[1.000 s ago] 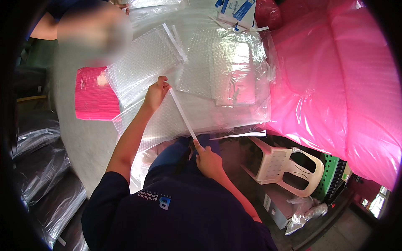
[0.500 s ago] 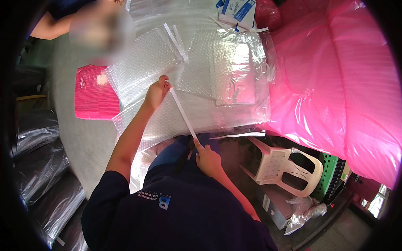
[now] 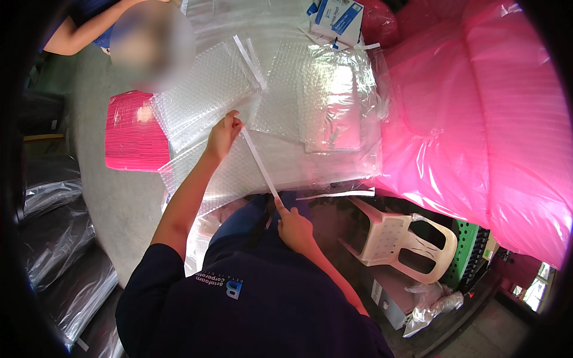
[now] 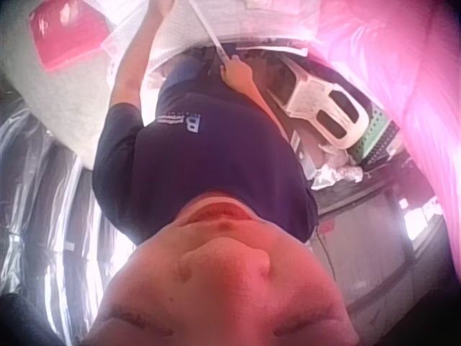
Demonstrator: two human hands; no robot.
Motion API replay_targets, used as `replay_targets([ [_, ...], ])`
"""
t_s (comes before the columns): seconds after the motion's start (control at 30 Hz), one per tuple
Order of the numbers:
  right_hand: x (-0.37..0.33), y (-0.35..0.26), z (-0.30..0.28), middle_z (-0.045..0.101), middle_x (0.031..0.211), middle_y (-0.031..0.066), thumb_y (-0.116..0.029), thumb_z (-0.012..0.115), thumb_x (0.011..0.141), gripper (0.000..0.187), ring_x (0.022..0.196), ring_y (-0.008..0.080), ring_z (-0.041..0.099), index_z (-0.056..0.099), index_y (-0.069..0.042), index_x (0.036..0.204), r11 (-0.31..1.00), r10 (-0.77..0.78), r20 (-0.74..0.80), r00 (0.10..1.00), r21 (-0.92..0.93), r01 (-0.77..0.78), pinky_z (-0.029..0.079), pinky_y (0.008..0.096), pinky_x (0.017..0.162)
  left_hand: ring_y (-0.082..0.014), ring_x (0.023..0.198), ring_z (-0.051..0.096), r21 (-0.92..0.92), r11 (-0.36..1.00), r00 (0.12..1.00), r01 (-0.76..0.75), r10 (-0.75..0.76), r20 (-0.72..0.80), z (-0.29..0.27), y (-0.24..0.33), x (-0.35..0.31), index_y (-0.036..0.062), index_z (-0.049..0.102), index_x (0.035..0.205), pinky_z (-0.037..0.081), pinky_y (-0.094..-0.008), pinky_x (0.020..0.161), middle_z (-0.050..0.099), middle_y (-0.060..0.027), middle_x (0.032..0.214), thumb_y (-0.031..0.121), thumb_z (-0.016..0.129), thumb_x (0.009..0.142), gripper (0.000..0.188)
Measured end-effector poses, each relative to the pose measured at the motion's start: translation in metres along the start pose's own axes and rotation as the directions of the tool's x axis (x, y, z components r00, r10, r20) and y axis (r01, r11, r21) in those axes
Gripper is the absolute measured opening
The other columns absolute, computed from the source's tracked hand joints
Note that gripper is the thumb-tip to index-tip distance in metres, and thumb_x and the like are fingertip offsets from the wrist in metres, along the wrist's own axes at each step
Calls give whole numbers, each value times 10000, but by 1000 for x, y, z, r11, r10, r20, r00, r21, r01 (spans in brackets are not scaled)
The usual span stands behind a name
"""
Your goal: The person repeatedly pulls bubble wrap from a large roll, folds it into smaller sheets, and secures the edges with clear packing tape. The person stacks the finished sheets on a table and occasionally moves the large roll to a different location.
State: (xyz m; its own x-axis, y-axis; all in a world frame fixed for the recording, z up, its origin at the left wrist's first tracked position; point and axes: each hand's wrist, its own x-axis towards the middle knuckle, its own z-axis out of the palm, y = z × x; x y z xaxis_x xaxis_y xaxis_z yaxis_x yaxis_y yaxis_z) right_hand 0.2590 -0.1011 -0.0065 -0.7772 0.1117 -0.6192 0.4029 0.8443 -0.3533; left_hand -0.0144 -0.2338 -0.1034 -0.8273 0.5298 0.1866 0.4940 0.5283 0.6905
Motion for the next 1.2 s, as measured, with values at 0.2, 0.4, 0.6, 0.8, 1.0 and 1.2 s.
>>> replay_targets([
  [0.2,-1,-1,-3,520,918,166,-195,542,853,645,704,336,601,285,-268,1440,1000,4,-4,1000,15,-4,493,439,632,-309,775,617,64,997,993,36,-28,-119,10,6,-7,7,515,1053,513,-384,683,572,-171,964,30,649,802,286],
  [0.4,0,5,-2,517,938,170,-207,547,853,634,710,340,603,297,-267,1434,1000,-20,-5,1000,-11,20,497,436,628,-292,956,586,21,934,934,-356,356,10,25,29,-64,40,617,981,482,-390,838,596,-119,1024,56,613,807,174],
  [0.6,-3,0,-19,544,909,171,-230,549,863,582,731,339,610,354,-270,1410,999,-29,51,998,-28,31,501,433,650,-242,1111,558,-15,964,944,-264,262,203,8,50,-102,110,646,1088,416,-406,974,588,-56,1206,159,606,839,257],
  [0.8,31,11,-71,614,747,176,-340,563,868,434,770,333,619,517,-231,1286,964,-163,-24,986,207,164,475,440,706,-202,1115,566,92,989,990,116,-108,-88,14,50,-113,133,671,1050,390,-433,993,587,-13,1235,199,606,861,210],
  [1.0,111,37,-100,641,706,140,-400,571,832,373,757,322,633,587,-144,1102,976,-209,-100,973,-91,200,460,421,769,-211,1065,595,-27,966,941,257,-257,-221,19,53,-101,121,707,935,369,-457,1010,599,-23,1220,225,646,836,156],
  [1.2,118,25,-70,596,920,127,-258,662,717,383,917,290,578,582,-79,1046,866,-376,-340,862,-459,197,413,414,861,-212,1026,610,-89,946,898,311,-323,-299,25,45,-95,114,707,892,363,-462,1019,610,-23,1201,209,659,819,128],
])
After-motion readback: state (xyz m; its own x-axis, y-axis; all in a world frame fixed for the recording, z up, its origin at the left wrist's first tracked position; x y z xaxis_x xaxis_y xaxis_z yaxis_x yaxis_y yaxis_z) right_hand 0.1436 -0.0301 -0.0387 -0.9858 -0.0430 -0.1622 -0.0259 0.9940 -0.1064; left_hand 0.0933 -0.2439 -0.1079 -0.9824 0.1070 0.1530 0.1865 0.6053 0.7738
